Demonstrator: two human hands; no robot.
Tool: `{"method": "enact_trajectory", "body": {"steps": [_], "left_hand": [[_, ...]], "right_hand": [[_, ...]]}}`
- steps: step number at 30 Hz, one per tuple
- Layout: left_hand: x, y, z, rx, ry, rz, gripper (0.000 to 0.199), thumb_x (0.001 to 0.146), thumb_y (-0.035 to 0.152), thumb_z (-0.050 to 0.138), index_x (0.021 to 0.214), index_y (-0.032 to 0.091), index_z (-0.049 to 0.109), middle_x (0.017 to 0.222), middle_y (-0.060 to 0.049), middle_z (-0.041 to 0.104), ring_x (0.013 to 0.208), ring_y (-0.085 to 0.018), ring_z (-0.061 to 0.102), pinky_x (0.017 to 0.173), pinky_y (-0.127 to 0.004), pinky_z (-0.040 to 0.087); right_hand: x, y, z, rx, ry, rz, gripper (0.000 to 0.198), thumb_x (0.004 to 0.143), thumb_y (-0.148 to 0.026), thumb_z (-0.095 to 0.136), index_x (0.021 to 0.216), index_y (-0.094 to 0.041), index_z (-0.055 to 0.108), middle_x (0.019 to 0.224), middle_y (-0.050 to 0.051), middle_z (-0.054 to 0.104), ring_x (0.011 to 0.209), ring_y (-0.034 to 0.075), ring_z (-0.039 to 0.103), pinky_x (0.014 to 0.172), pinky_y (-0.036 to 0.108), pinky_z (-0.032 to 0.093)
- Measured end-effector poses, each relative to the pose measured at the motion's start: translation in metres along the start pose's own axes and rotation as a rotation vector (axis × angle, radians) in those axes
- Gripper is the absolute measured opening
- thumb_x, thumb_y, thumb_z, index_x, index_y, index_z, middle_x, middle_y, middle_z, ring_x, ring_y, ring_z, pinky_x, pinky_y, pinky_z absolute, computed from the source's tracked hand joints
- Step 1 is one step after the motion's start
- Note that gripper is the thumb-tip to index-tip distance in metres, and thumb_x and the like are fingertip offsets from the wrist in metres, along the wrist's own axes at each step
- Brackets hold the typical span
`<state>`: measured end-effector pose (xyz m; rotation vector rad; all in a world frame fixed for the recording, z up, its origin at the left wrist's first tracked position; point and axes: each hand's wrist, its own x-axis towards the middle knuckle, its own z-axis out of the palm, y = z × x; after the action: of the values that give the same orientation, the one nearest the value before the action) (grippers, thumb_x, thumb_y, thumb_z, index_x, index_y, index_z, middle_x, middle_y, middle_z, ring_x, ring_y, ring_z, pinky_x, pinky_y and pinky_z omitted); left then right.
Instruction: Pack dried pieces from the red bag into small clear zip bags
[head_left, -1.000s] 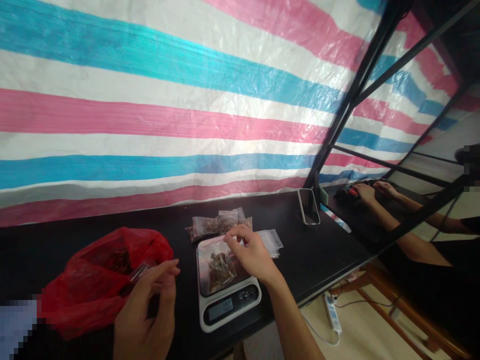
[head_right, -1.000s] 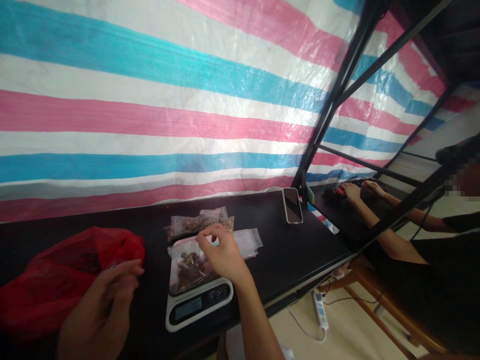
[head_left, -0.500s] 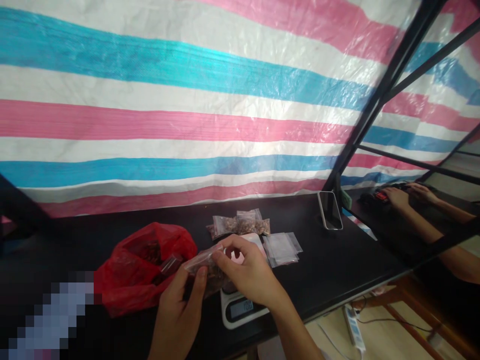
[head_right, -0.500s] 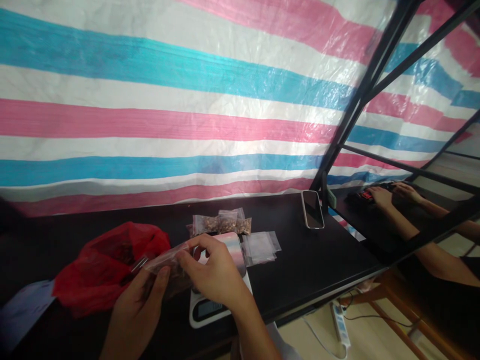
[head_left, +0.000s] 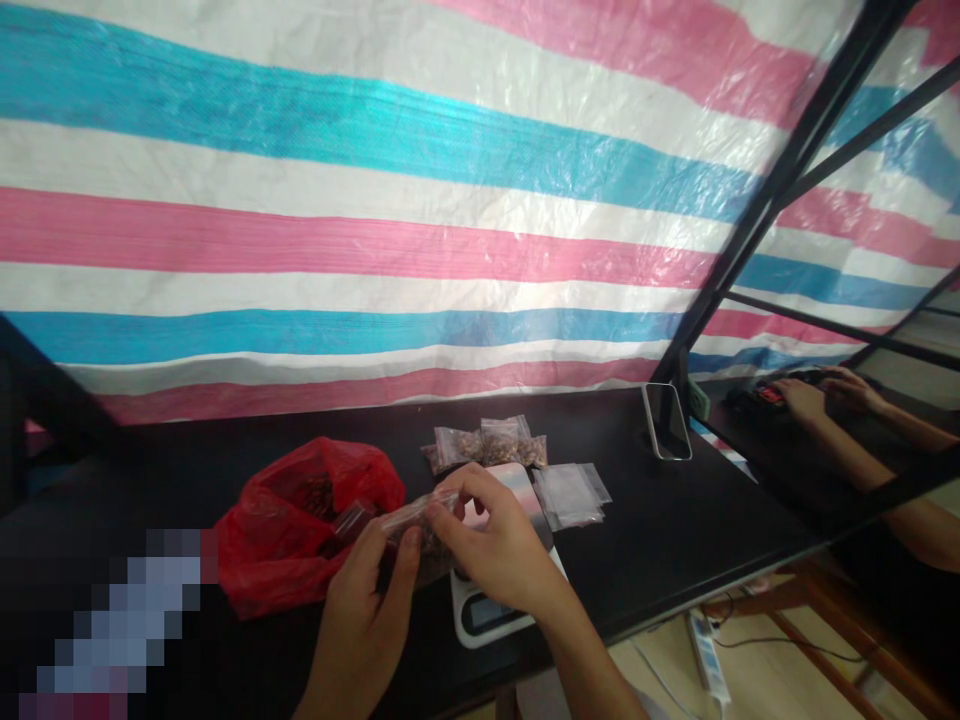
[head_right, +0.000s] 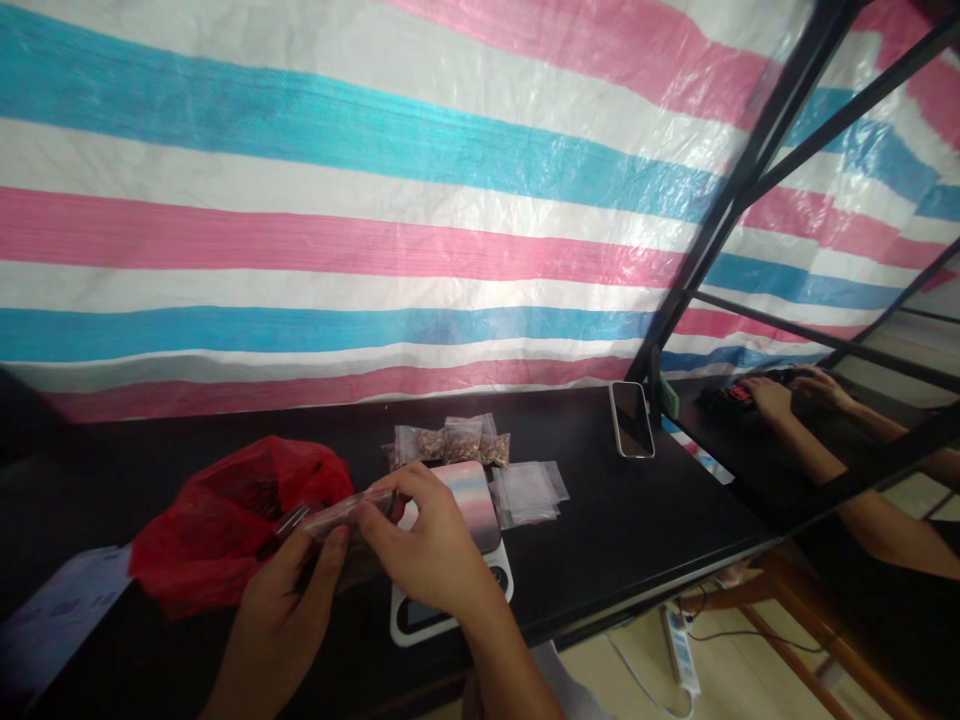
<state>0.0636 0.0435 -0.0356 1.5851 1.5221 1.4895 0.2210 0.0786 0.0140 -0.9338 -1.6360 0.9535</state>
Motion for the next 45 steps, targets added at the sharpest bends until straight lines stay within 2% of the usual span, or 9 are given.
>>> {"method": "enact_trajectory", "body": {"steps": [4,11,21,31,35,37,39,42,45], "left_hand": [[-0.001,-0.003,-0.002,0.029,0.004,0.039,0.036,0.098,0.057,0.061,0.102,0.025,0.076,0.109,-0.008,0.083,0.098,-0.026,0.079,0.088,-0.037,0.065],[0.004,0.005,-0.007,0.007,0.070,0.078,0.034,0.103,0.052,0.055,0.096,0.025,0.074,0.103,-0.005,0.081,0.100,-0.023,0.077,0.093,-0.034,0.062],[0.002,0.005,-0.008,0.004,0.201,0.103,0.021,0.098,0.047,0.067,0.101,0.027,0.075,0.102,-0.001,0.079,0.096,-0.018,0.074,0.092,-0.029,0.060],[0.007,-0.003,-0.017,0.044,0.213,0.284,0.014,0.099,0.033,0.066,0.087,0.029,0.071,0.089,0.004,0.073,0.085,-0.015,0.071,0.081,-0.024,0.058],[0.000,0.000,-0.014,0.060,0.284,0.232,0.013,0.100,0.039,0.067,0.103,0.029,0.073,0.104,0.001,0.075,0.098,-0.018,0.071,0.095,-0.029,0.056],[-0.004,0.002,-0.013,0.041,0.312,0.168,0.024,0.103,0.043,0.062,0.119,0.028,0.071,0.118,-0.002,0.075,0.107,-0.020,0.070,0.100,-0.033,0.054],[-0.006,0.003,-0.013,0.012,0.319,0.140,0.030,0.106,0.045,0.056,0.126,0.027,0.068,0.125,-0.005,0.073,0.110,-0.021,0.069,0.101,-0.034,0.053],[-0.006,0.001,-0.017,-0.017,0.343,0.151,0.027,0.108,0.044,0.053,0.118,0.026,0.070,0.119,-0.005,0.072,0.108,-0.021,0.069,0.100,-0.035,0.054],[-0.002,-0.002,-0.024,-0.011,0.374,0.139,0.025,0.108,0.041,0.052,0.111,0.025,0.071,0.112,-0.004,0.071,0.103,-0.020,0.068,0.098,-0.035,0.054]], "right_hand": [[0.001,0.000,0.003,0.000,0.020,-0.010,0.006,0.087,-0.018,0.065,0.084,-0.023,0.068,0.090,0.000,0.063,0.084,0.016,0.058,0.073,0.026,0.047],[-0.001,-0.005,0.008,0.037,-0.037,-0.013,0.001,0.093,-0.023,0.069,0.092,-0.023,0.070,0.097,0.001,0.063,0.086,0.016,0.059,0.081,0.029,0.050],[0.000,-0.006,0.012,0.058,0.022,-0.066,0.012,0.082,-0.011,0.066,0.078,-0.022,0.063,0.088,-0.002,0.058,0.082,0.015,0.057,0.076,0.027,0.046],[-0.007,-0.008,0.017,-0.099,-0.089,-0.062,0.012,0.088,-0.014,0.084,0.090,-0.025,0.080,0.098,-0.001,0.065,0.098,0.017,0.064,0.092,0.031,0.046],[0.005,-0.005,0.010,-0.103,0.038,-0.062,0.008,0.090,-0.017,0.082,0.087,-0.024,0.081,0.090,-0.001,0.070,0.088,0.016,0.065,0.085,0.030,0.048],[0.019,-0.004,-0.004,-0.059,0.212,-0.051,0.005,0.092,-0.023,0.077,0.088,-0.022,0.079,0.088,0.000,0.073,0.082,0.017,0.065,0.078,0.029,0.049],[0.036,-0.004,-0.020,-0.016,0.391,-0.021,0.014,0.093,-0.034,0.075,0.092,-0.020,0.078,0.086,0.002,0.075,0.078,0.018,0.066,0.073,0.029,0.049],[0.060,-0.004,-0.039,-0.078,0.542,-0.014,0.024,0.095,-0.043,0.072,0.097,-0.020,0.076,0.087,0.003,0.075,0.077,0.019,0.067,0.071,0.028,0.049],[0.071,0.001,-0.037,-0.414,0.498,0.046,0.019,0.098,-0.034,0.068,0.105,-0.019,0.078,0.101,0.007,0.079,0.089,0.021,0.070,0.081,0.030,0.051]]}}
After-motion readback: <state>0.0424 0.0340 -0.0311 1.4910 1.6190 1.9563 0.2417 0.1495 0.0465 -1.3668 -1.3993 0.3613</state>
